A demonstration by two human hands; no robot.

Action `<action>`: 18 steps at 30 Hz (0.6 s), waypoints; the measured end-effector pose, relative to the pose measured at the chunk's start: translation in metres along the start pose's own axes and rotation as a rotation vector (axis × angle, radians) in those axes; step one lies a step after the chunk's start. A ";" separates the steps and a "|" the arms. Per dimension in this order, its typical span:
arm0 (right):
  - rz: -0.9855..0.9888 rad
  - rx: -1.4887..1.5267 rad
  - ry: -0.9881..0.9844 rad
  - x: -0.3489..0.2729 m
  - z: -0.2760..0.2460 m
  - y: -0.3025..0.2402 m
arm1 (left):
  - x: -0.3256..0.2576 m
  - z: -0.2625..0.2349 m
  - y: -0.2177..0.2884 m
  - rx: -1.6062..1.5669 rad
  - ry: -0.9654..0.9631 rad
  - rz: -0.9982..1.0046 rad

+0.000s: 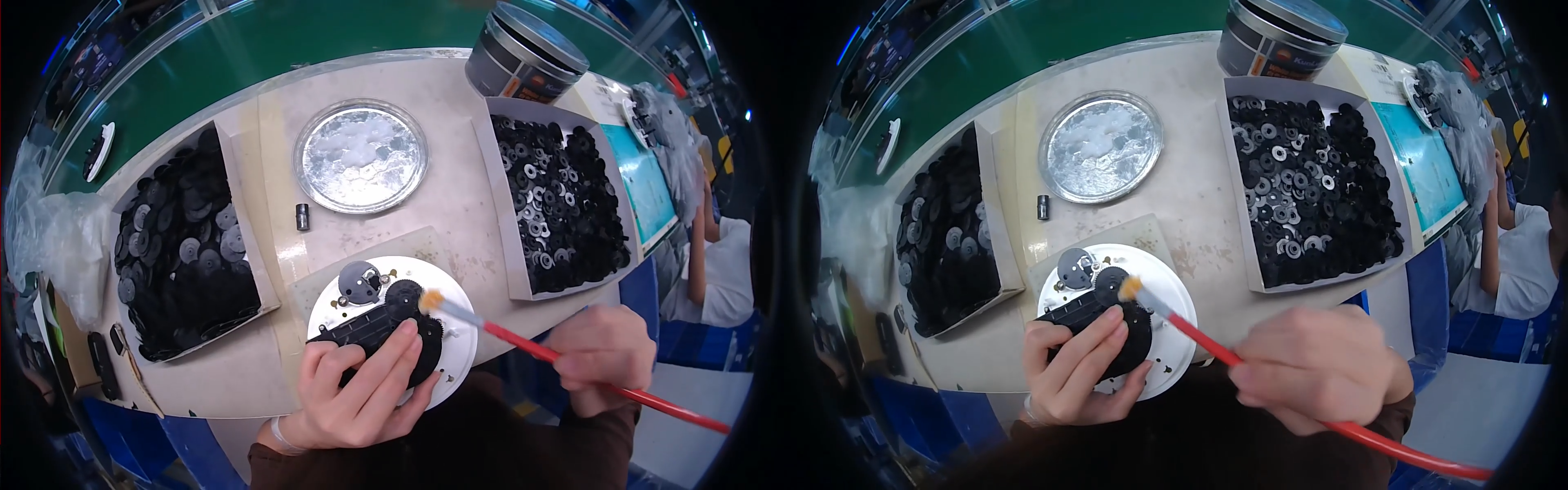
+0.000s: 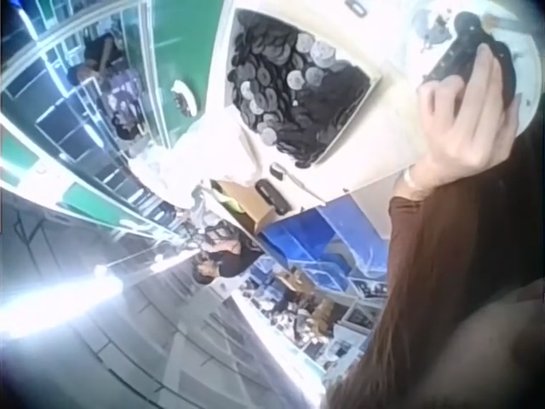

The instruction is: Apply lubricant to circular components with a brush on an assembly line and place them into storage bins.

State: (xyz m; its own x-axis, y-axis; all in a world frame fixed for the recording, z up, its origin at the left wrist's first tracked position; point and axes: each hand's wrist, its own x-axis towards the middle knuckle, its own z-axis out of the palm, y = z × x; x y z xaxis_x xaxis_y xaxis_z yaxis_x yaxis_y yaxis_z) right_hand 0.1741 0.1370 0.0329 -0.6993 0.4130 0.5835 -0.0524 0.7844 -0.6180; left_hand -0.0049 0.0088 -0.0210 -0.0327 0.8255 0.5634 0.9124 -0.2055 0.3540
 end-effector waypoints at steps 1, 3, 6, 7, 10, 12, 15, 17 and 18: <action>-0.004 0.013 -0.003 0.001 0.006 0.003 | -0.001 -0.002 0.000 0.018 -0.003 -0.012; 0.000 0.011 -0.023 0.003 0.010 0.007 | -0.002 -0.002 0.000 0.019 -0.002 -0.013; 0.061 0.113 -0.041 -0.001 -0.006 0.005 | 0.000 0.000 -0.002 -0.005 0.000 0.001; 0.105 0.180 -0.009 -0.002 -0.009 0.004 | 0.000 0.001 -0.001 -0.007 -0.003 0.005; 0.262 0.338 0.102 -0.006 -0.004 0.001 | -0.001 0.002 -0.002 0.021 0.043 0.005; 0.308 0.413 0.076 -0.006 0.000 0.010 | -0.001 0.000 -0.001 0.030 0.036 -0.002; 0.434 0.313 0.174 -0.004 0.001 0.012 | -0.001 0.001 -0.001 0.027 0.031 0.000; 0.427 0.340 0.190 -0.008 -0.001 0.017 | 0.000 0.003 -0.002 0.025 0.029 0.003; 0.327 0.374 0.111 -0.010 -0.002 0.019 | 0.000 0.003 -0.002 0.026 0.033 0.005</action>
State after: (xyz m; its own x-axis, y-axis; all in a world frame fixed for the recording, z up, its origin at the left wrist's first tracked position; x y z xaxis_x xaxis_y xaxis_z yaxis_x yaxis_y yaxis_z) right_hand 0.1815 0.1493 0.0163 -0.6432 0.6715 0.3679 -0.1091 0.3953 -0.9121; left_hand -0.0056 0.0105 -0.0242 -0.0416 0.8066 0.5896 0.9228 -0.1951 0.3321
